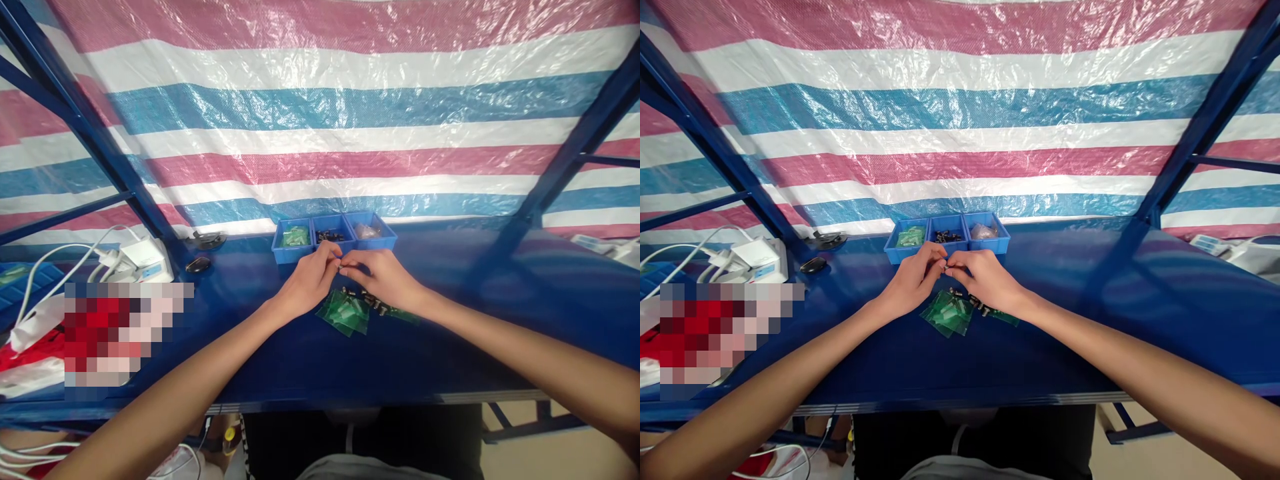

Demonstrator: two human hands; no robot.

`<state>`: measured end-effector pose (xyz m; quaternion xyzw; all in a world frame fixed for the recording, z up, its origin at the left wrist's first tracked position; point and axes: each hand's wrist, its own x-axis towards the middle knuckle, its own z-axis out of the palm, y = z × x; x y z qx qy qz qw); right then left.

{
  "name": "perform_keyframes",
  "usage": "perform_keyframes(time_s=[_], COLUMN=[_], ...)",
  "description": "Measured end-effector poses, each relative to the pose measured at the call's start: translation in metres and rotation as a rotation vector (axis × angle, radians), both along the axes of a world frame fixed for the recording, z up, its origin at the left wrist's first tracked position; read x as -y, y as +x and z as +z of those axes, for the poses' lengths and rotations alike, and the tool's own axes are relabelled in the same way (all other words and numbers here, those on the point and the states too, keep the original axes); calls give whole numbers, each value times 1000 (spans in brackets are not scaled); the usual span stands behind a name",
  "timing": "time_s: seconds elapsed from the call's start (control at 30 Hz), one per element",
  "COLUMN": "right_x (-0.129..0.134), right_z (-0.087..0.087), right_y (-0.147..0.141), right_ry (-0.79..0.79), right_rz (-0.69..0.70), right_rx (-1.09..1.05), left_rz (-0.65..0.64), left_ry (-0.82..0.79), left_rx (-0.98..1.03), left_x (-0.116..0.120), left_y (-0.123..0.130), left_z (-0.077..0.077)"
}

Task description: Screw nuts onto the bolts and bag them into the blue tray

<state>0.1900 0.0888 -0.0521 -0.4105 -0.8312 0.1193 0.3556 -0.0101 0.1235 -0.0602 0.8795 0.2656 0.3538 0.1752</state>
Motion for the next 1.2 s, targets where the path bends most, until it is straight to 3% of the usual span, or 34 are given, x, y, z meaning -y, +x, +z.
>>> perform_keyframes(time_s=[0.27, 0.5, 0.7, 0.9, 1.07, 1.2], right_x=[1, 1, 0, 0, -4, -8], right_z=[2, 5, 4, 11, 8, 6], right_y=[1, 1, 3, 4, 9, 10], right_ry=[-46, -73, -156, -387, -462, -418], right_rz=[-76, -119, -48, 113, 121, 97], right_rx=[-83, -130, -142, -290, -370, -353], left_rz=[-65, -44, -31, 24, 34, 63], left_ry=[44, 59, 102, 171, 185, 194], left_rx=[11, 53, 54, 107, 105, 72], left_x=[-1, 0, 0, -1, -3, -4], left_y=[-3, -3, -2, -3, -3, -3], left_z=[1, 2, 2, 2, -1, -3])
